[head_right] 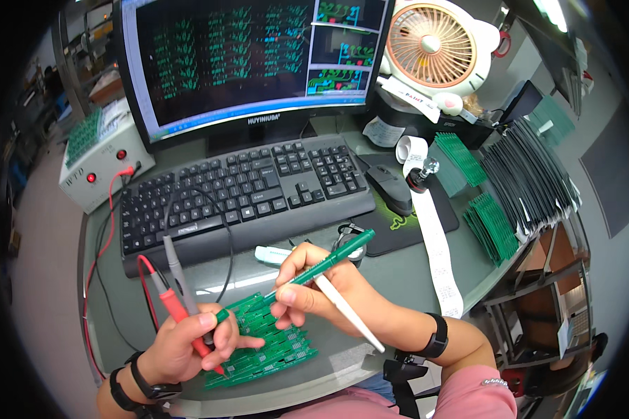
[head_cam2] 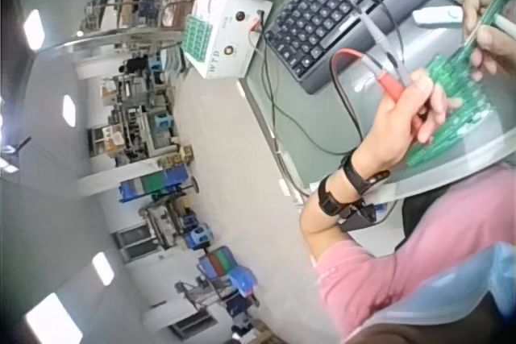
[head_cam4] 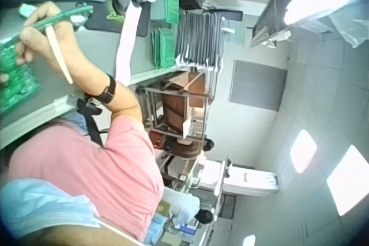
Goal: Testing and marking multiple circuit boards at a quality control station using probes and a marker.
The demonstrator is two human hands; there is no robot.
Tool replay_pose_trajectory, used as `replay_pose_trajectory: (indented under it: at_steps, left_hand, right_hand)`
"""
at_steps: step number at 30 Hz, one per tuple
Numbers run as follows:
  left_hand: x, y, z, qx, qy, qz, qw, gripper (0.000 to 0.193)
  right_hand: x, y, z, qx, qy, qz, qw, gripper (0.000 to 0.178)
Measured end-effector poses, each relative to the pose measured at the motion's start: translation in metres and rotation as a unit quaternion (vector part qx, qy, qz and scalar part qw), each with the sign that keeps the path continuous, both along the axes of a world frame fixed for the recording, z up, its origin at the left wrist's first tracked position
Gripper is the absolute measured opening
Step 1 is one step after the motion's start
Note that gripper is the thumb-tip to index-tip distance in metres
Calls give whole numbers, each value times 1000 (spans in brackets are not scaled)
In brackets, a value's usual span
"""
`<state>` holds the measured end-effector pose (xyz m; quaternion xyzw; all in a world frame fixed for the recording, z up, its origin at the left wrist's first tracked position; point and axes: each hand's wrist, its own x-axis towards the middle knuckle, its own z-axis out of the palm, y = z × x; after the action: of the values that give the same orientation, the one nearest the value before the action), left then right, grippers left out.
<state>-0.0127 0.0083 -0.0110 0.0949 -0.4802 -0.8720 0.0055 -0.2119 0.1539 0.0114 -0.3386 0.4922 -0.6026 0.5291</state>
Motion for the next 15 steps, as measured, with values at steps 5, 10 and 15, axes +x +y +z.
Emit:
replay_pose_trajectory:
  at_steps: [5, 10, 15]
  left_hand:
    - [3, 6, 7, 6, 26, -49, 998, 38]
    - [7, 11, 15, -9, 10, -58, 998, 38]
    - [9, 9, 19, -6, 24, -60, 998, 39]
  right_hand:
    - [9, 5, 10, -20, -15, -11, 1000, 21]
    - [20, 7, 19, -25, 33, 21, 999, 20]
    - [21, 6, 28, -39, 76, 11, 996, 21]
